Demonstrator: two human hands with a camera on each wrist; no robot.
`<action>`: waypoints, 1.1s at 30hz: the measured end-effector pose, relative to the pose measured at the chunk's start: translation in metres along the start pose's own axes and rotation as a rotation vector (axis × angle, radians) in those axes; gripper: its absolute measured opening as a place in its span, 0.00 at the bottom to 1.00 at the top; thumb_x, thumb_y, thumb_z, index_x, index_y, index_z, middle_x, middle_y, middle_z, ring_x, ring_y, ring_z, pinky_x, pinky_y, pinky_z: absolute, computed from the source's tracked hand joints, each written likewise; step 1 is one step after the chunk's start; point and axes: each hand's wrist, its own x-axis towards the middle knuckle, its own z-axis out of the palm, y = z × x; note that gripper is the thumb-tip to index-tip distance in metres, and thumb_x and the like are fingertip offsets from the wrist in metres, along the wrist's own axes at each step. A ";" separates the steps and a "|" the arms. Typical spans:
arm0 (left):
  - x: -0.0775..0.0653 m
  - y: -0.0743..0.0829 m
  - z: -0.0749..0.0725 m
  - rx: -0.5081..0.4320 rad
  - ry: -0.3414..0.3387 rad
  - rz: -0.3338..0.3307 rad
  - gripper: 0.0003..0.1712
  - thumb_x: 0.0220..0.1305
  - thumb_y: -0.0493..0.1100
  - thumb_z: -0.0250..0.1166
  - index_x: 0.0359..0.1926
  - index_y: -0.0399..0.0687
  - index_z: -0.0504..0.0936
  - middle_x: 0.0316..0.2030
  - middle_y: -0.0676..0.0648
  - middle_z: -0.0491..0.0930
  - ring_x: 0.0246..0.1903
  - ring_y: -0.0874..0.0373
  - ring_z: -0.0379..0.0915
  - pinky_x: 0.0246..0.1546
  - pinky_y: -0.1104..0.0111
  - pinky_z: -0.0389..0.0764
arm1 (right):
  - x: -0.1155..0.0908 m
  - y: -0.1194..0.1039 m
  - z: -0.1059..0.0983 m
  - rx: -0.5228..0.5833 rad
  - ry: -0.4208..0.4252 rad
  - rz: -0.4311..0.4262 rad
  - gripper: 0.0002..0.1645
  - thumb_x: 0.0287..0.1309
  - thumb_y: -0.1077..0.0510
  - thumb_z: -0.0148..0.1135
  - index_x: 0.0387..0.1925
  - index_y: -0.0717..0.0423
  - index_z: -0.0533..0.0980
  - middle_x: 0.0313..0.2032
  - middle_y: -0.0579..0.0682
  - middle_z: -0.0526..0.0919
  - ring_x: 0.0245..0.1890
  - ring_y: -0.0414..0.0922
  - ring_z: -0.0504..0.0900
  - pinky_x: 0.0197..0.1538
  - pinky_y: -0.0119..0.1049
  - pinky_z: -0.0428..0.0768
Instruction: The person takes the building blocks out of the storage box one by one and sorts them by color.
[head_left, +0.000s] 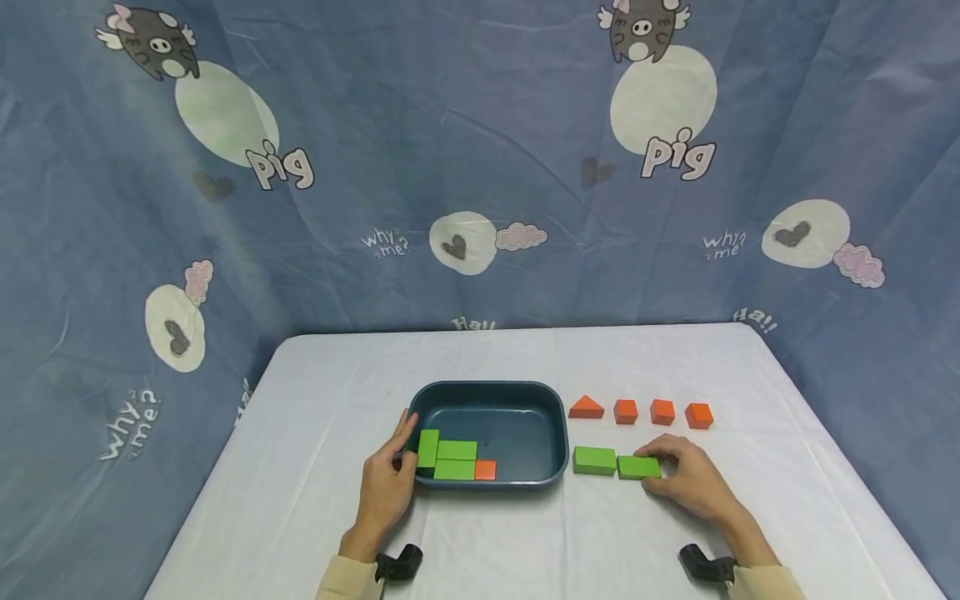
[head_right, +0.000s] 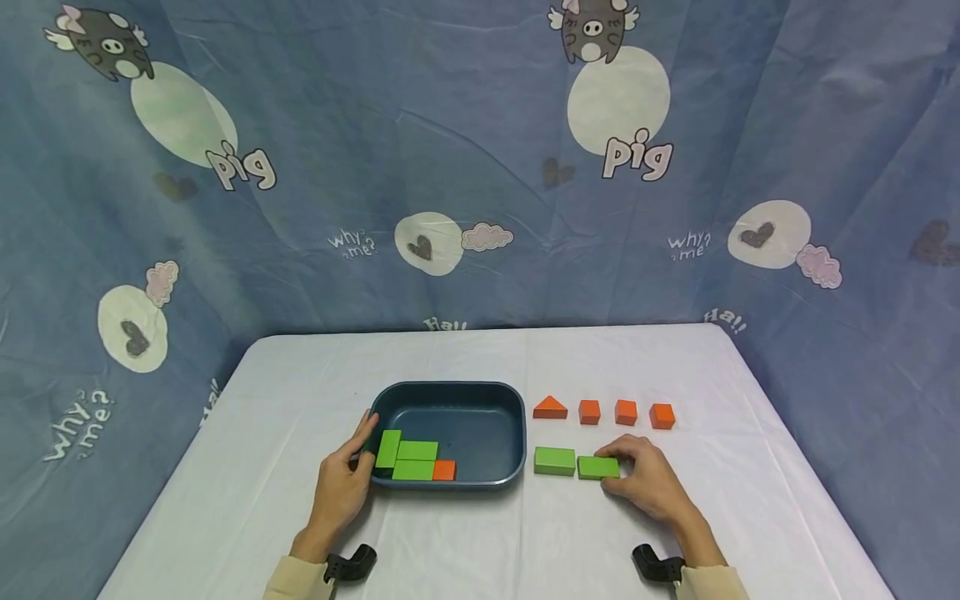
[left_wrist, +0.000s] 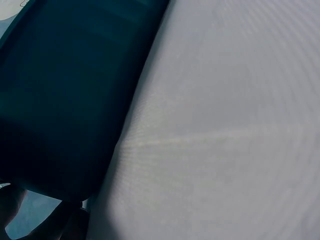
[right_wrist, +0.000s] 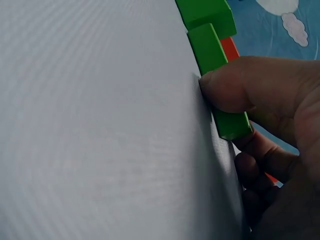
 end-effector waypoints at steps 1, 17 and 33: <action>0.000 0.000 0.000 0.002 0.002 0.001 0.34 0.63 0.26 0.54 0.71 0.44 0.74 0.72 0.46 0.66 0.70 0.52 0.63 0.63 0.85 0.56 | 0.000 0.000 0.001 -0.004 -0.001 0.003 0.22 0.40 0.66 0.79 0.40 0.46 0.87 0.40 0.38 0.84 0.49 0.45 0.78 0.59 0.52 0.73; 0.000 -0.002 0.000 -0.015 -0.001 -0.007 0.34 0.63 0.27 0.54 0.71 0.44 0.74 0.72 0.47 0.66 0.70 0.54 0.63 0.63 0.84 0.57 | 0.005 -0.014 -0.018 0.088 0.102 -0.053 0.36 0.53 0.56 0.76 0.64 0.58 0.75 0.50 0.53 0.83 0.49 0.51 0.75 0.53 0.37 0.71; 0.001 -0.008 0.000 -0.024 0.013 0.030 0.34 0.63 0.25 0.55 0.71 0.43 0.73 0.71 0.44 0.67 0.70 0.52 0.63 0.63 0.84 0.57 | 0.047 -0.059 -0.022 0.252 0.111 -0.169 0.35 0.58 0.59 0.74 0.66 0.53 0.74 0.51 0.51 0.81 0.50 0.55 0.76 0.50 0.31 0.75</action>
